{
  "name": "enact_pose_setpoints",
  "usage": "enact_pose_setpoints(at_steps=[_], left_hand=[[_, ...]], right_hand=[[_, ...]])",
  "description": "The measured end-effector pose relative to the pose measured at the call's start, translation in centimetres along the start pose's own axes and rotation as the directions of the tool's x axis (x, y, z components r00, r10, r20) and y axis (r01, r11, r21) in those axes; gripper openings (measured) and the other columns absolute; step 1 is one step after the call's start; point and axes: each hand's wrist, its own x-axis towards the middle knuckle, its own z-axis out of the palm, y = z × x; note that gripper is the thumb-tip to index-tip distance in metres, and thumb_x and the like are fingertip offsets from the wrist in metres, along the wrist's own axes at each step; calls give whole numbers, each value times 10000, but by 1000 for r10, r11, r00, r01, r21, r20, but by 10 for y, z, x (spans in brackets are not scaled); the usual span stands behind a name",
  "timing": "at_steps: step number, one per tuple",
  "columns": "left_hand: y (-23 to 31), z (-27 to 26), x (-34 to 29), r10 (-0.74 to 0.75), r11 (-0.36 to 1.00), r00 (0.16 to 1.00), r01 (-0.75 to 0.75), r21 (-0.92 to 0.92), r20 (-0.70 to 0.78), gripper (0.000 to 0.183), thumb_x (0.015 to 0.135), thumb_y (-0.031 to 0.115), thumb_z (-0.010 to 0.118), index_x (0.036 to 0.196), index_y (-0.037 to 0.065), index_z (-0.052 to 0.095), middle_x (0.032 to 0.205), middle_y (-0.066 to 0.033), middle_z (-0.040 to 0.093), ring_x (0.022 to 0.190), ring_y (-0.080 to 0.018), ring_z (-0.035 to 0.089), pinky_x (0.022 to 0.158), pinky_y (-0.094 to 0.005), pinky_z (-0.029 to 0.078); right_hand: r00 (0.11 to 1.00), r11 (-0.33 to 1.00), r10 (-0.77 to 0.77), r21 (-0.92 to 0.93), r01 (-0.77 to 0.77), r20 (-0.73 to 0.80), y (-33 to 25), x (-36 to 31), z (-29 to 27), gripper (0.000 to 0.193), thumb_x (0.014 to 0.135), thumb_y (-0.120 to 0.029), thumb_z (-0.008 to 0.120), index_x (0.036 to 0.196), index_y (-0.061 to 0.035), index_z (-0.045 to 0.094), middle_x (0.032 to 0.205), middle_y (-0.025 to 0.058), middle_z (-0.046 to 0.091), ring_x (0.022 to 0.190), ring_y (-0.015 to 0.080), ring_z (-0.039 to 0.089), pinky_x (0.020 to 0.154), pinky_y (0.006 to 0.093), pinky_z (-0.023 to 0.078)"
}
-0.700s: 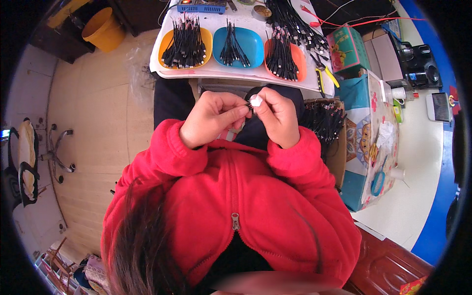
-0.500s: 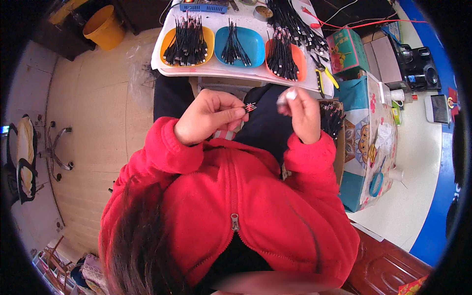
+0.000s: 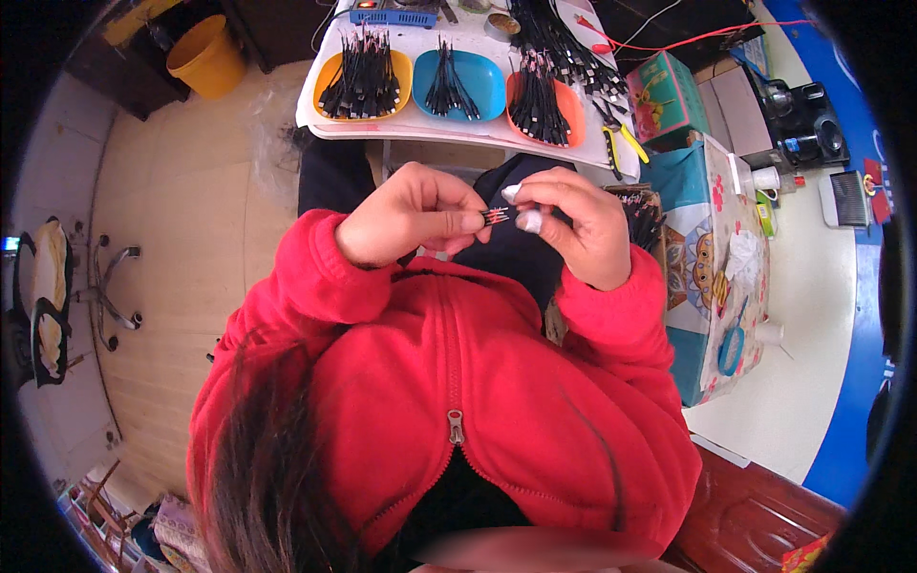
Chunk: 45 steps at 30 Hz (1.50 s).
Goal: The person repeatedly picks small black cable-like items from trays, attaches white connectors to their ends, and places the finished items into a cardboard box. The process is continuous and repetitive throughout the clip.
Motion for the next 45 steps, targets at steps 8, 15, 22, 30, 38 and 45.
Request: enact_pose_setpoints(at_steps=[8,15,22,30,38,45], left_hand=[[-2,8,0,8,1000,999,-9,7,38,145,931,67,563,941,-50,647,785,-48,634,640,-58,507,571,-192,402],[-4,9,0,11,999,1000,-12,40,18,154,937,80,561,945,-45,649,734,-26,605,609,-48,488,542,-186,378],[-8,5,4,-9,1000,999,9,5,-43,169,938,116,571,921,-27,659,657,2,564,553,-33,445,493,-179,323],[-7,-3,6,-23,999,999,24,-38,42,170,926,116,581,927,-33,664,656,-8,575,551,-32,453,488,-174,316],[-6,2,6,-23,998,993,28,-50,114,132,910,62,584,906,-49,657,694,-31,596,593,-58,493,546,-185,372],[-1,6,2,13,996,999,-16,89,31,130,918,56,575,930,-48,650,722,-50,625,607,-80,536,531,-201,402]], right_hand=[[889,458,381,784,-419,253,12,-13,26,311,890,-100,648,1172,-15,546,1071,35,600,986,116,568,863,263,465],[841,295,379,811,-506,387,16,-9,25,332,875,-136,672,1154,-34,524,1034,32,581,913,120,569,797,251,469],[936,666,336,677,-314,104,19,-8,32,285,875,-103,657,1123,-17,545,1044,50,580,904,135,570,774,272,478],[967,937,-251,-238,255,48,-6,0,-2,323,630,55,714,934,-24,638,923,90,609,802,254,604,669,329,503],[904,847,-396,-317,427,161,-17,6,-7,339,612,56,716,927,-7,606,877,97,593,726,261,584,624,340,489],[958,905,-270,-314,288,101,-15,5,-1,279,657,38,700,903,-17,583,845,91,564,711,259,568,629,323,480]])
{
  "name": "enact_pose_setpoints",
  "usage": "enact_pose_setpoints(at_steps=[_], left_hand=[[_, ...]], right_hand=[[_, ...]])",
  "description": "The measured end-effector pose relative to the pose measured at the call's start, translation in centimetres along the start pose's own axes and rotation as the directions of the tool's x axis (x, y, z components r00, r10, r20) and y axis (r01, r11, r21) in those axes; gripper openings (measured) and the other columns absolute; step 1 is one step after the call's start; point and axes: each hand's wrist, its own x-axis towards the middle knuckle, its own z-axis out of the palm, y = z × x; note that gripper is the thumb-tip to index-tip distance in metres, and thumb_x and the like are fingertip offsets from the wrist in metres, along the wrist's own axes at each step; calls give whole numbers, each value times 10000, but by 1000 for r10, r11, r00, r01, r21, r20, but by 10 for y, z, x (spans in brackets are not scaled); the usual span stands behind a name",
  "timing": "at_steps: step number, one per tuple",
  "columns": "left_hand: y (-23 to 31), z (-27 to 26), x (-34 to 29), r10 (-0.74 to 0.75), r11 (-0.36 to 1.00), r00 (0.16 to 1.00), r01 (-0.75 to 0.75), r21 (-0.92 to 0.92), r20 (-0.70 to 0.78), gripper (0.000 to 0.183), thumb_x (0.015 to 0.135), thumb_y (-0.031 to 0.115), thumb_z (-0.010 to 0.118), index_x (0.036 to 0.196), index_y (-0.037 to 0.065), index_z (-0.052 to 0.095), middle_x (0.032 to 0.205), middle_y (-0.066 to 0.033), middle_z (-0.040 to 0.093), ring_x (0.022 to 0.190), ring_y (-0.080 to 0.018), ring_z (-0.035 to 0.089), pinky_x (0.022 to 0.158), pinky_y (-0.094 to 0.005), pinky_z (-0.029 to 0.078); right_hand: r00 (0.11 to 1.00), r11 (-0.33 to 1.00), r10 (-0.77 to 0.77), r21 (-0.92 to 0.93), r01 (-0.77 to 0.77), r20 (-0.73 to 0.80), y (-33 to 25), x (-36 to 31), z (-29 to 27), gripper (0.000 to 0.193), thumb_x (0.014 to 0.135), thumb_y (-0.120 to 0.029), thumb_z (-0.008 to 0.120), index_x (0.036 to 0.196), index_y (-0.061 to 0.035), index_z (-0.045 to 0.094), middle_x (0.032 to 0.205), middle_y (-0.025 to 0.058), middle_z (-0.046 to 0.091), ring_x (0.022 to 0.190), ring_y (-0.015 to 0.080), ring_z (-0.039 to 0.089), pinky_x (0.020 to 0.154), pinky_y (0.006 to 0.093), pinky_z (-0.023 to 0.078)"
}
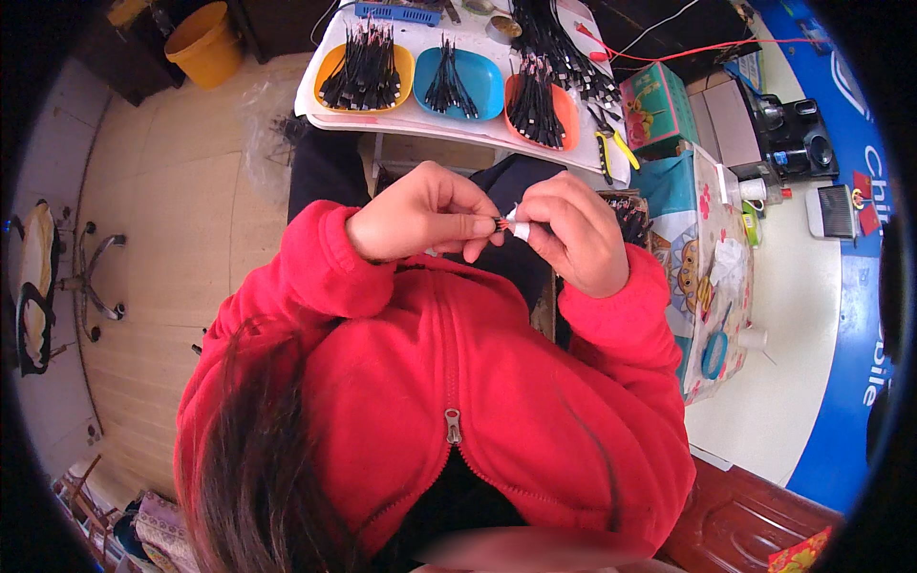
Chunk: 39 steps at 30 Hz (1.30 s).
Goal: The person repeatedly picks small black cable-like items from trays, attaches white connectors to their ends, and places the finished items into a cardboard box. The process is continuous and repetitive throughout the clip.
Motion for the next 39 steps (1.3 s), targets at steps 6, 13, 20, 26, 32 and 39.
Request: enact_pose_setpoints(at_steps=[6,13,20,26,32,39], left_hand=[[-16,4,8,716,199,687,-370,907,123,141,757,-29,608,897,-26,627,693,-151,590,646,-360,588,567,-370,492],[-17,-5,6,363,846,921,-263,463,-139,97,876,27,604,932,-40,646,699,-70,611,611,-129,565,550,-267,456],[-19,2,7,242,941,962,-200,274,-126,105,891,53,600,924,-40,636,714,-39,609,629,-97,556,554,-245,454],[-31,9,11,700,12,685,-295,956,202,273,674,39,648,937,-22,607,755,-131,614,630,-292,614,559,-352,503],[-26,4,7,354,858,923,-256,446,-152,84,837,-2,606,882,-13,675,727,-146,648,605,-232,624,563,-296,483],[-28,6,8,607,559,793,-379,737,-53,79,857,3,607,908,-37,651,707,-115,610,608,-177,598,522,-271,462]], right_hand=[[702,489,646,544,-681,298,11,-18,23,94,870,-28,622,949,8,585,823,29,552,732,78,528,644,227,440],[916,859,401,358,-365,-28,17,-21,27,234,753,15,688,970,-18,608,921,62,590,777,169,582,681,267,463],[997,991,26,-132,-36,-73,8,-15,18,316,660,27,700,955,-26,599,879,95,585,762,276,577,676,343,472],[490,-65,670,701,-710,558,11,-31,35,163,973,-167,539,962,-12,587,801,-30,549,741,37,481,652,216,422],[893,852,451,293,-434,12,1,-32,22,163,804,-11,666,952,-13,597,885,55,598,769,185,582,703,282,473],[939,935,336,145,-323,-78,0,-22,28,182,752,30,684,907,-6,594,863,96,595,714,214,581,644,300,476]])
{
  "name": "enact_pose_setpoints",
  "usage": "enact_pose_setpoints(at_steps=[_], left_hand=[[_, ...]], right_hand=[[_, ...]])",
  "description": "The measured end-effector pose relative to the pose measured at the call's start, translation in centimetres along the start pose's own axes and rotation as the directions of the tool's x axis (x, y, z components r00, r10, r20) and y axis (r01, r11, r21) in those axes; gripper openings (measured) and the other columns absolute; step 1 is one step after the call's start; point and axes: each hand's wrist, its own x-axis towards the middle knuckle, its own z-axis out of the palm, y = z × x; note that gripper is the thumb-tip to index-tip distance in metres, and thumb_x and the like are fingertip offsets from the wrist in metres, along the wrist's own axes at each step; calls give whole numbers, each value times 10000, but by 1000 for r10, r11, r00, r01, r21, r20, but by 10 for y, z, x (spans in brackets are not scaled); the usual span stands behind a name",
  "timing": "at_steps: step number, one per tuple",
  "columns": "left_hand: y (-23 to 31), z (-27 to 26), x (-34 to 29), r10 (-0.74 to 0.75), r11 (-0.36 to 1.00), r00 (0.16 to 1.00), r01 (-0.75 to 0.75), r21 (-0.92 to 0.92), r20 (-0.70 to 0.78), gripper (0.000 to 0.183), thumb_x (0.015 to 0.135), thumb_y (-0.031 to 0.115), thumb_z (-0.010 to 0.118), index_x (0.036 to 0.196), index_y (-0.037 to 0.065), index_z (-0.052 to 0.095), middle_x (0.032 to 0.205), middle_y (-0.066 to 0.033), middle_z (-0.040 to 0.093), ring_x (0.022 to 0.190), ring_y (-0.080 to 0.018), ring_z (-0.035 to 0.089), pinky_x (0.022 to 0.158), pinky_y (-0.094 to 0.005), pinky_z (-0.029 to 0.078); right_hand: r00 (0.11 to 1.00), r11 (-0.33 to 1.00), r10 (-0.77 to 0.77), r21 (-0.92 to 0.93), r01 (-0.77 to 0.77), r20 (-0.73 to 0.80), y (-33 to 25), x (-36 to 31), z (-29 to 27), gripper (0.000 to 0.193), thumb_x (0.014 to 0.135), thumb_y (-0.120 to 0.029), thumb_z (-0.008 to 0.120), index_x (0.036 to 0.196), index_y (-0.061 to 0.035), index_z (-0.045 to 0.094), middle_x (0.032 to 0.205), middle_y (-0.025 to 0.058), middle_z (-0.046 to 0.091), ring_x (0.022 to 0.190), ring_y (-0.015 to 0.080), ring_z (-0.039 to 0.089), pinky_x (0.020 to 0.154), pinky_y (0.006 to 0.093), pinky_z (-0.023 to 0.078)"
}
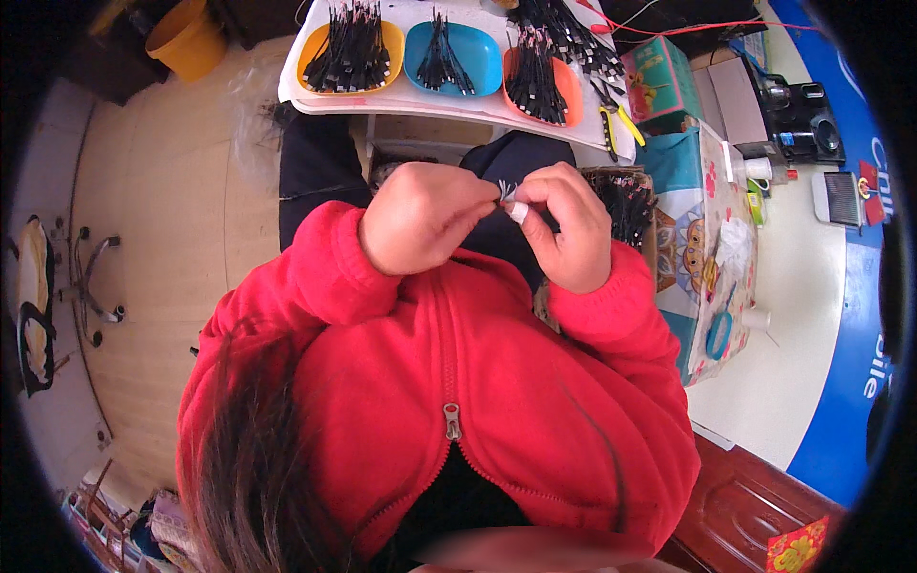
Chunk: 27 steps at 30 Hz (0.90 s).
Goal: The person repeatedly picks small black cable-like items from trays, attaches white connectors to their ends, and places the finished items into a cardboard box. The process is continuous and repetitive throughout the clip.
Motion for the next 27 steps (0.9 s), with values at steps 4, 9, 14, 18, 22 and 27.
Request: enact_pose_setpoints(at_steps=[4,9,14,18,22,27], left_hand=[[-12,-1,1,173,964,985,-170,203,5,114,816,-7,625,925,-34,650,747,-154,604,616,-267,593,549,-271,468],[-17,-9,0,-237,765,935,346,-542,262,105,895,55,594,935,7,678,750,-41,652,616,-75,554,513,-234,420],[-13,-9,1,-322,600,880,475,-644,349,102,916,74,603,956,17,676,761,-17,656,608,-36,522,512,-187,382],[-9,-6,-2,-417,503,842,527,-686,341,103,908,78,616,969,8,662,768,-36,663,604,-39,525,507,-182,382],[-10,-2,-5,-390,461,848,517,-722,359,100,898,61,623,967,0,660,767,-51,660,610,-53,536,517,-182,385],[-6,5,-9,-249,319,896,434,-843,367,107,874,45,645,958,-17,667,754,-60,649,642,-85,562,572,-200,426]], right_hand=[[926,852,354,363,-378,135,8,0,9,131,798,18,669,904,10,592,849,78,597,687,143,563,617,261,460],[986,954,146,250,-162,82,9,3,-3,197,758,26,688,942,-6,626,904,66,644,795,183,626,656,288,503],[994,994,-107,24,107,-4,0,3,-3,204,727,51,685,912,-9,623,889,100,637,804,260,638,688,322,515],[992,992,-123,22,123,-15,-6,0,-4,199,721,54,692,894,-5,613,886,103,631,806,267,634,691,325,511],[998,992,-63,108,64,-14,-7,-8,-4,169,745,40,682,890,-3,605,880,111,620,806,254,624,695,319,498],[969,409,165,881,-237,184,1,-18,11,77,901,-55,580,902,18,603,881,77,626,825,174,604,732,304,481]])
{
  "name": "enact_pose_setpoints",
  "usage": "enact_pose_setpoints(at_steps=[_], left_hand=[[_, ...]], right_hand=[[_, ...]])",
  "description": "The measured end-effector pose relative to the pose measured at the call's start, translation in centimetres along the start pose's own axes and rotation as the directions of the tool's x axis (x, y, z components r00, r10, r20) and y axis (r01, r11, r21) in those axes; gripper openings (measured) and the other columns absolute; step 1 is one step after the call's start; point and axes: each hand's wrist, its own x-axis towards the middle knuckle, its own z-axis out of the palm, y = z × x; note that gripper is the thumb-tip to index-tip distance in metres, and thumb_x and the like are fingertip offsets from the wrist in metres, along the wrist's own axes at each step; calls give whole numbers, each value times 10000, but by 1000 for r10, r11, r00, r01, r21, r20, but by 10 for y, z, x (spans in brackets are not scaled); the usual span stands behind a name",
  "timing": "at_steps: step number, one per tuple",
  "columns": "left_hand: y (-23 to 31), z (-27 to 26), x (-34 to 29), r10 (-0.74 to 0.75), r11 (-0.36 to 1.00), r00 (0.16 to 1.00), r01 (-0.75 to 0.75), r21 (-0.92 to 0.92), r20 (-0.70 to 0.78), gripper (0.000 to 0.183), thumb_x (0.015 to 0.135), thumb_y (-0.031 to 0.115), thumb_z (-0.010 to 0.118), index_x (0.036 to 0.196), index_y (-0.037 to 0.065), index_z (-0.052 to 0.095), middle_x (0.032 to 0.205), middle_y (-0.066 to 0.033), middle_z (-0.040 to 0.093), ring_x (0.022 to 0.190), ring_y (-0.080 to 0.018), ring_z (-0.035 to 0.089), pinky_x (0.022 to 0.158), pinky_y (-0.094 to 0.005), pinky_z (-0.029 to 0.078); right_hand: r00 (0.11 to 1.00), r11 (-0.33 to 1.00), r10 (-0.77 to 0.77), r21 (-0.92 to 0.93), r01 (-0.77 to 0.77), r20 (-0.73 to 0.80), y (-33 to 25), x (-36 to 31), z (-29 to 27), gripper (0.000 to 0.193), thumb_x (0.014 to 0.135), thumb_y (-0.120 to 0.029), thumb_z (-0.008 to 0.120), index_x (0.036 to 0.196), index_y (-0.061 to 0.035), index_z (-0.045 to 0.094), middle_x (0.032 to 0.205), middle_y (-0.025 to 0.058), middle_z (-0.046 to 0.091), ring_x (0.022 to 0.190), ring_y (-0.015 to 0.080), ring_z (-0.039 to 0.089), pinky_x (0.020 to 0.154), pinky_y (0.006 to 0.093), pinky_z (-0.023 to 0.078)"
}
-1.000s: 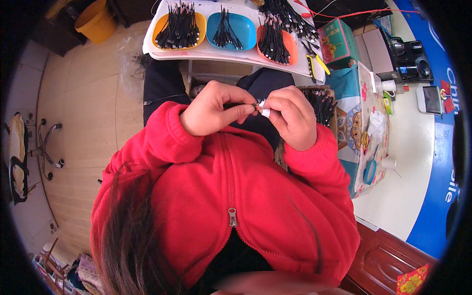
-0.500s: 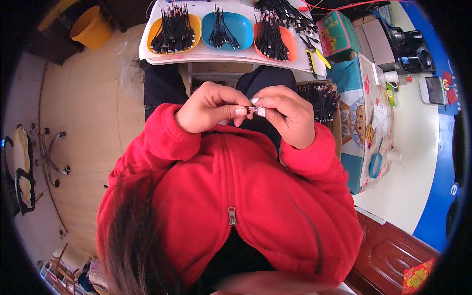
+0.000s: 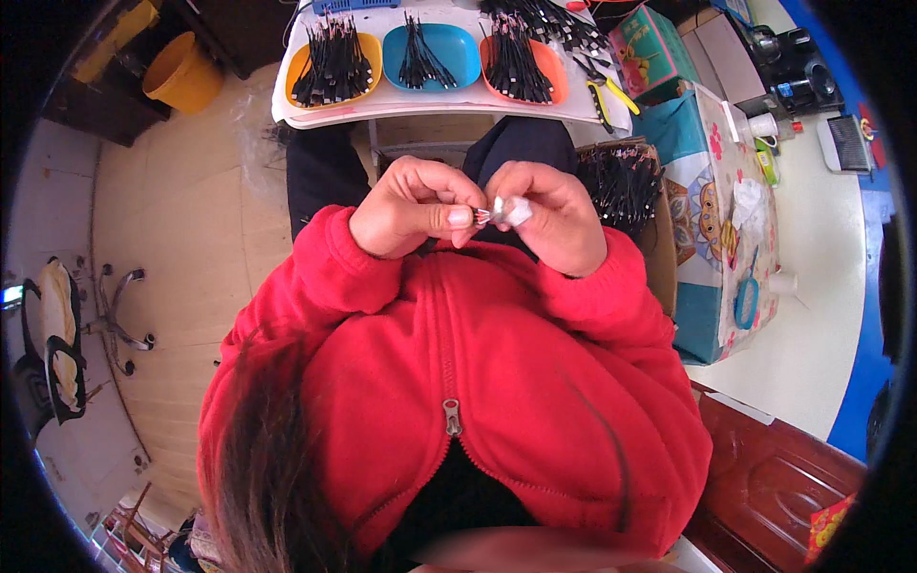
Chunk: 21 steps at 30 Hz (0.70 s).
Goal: The person repeatedly picks small black cable-like items from trays, attaches white connectors to their ends, and places the finished items into a cardboard box. The process is continuous and repetitive throughout the clip.
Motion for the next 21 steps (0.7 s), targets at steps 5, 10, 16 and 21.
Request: enact_pose_setpoints(at_steps=[5,10,16,21], left_hand=[[3,2,-2,22,999,1000,-22,34,-18,118,863,55,662,948,-27,672,753,-63,648,657,-101,578,594,-215,447],[5,-2,1,28,997,999,-29,74,15,121,858,53,670,945,-31,674,755,-63,649,665,-100,579,594,-215,445],[11,-2,5,-18,987,999,13,162,30,116,861,34,663,956,-30,675,781,-64,651,682,-101,583,595,-232,453],[23,-3,12,243,662,940,-342,667,242,183,796,-86,589,936,-2,671,745,-76,627,669,-161,597,590,-282,466]], right_hand=[[991,905,88,-407,-123,-104,-1,-2,-7,175,924,-140,596,970,27,625,972,88,635,832,169,619,730,303,499],[959,558,-277,-803,209,57,-19,-6,-3,255,732,-27,727,975,-21,648,935,104,646,822,246,630,741,321,510],[936,521,-287,-786,332,205,-27,4,2,213,715,28,707,906,-26,631,871,94,621,777,241,612,679,317,493],[994,887,114,-449,-104,-5,-24,0,-5,75,835,-33,636,904,-13,616,849,61,610,750,148,575,671,254,460]])
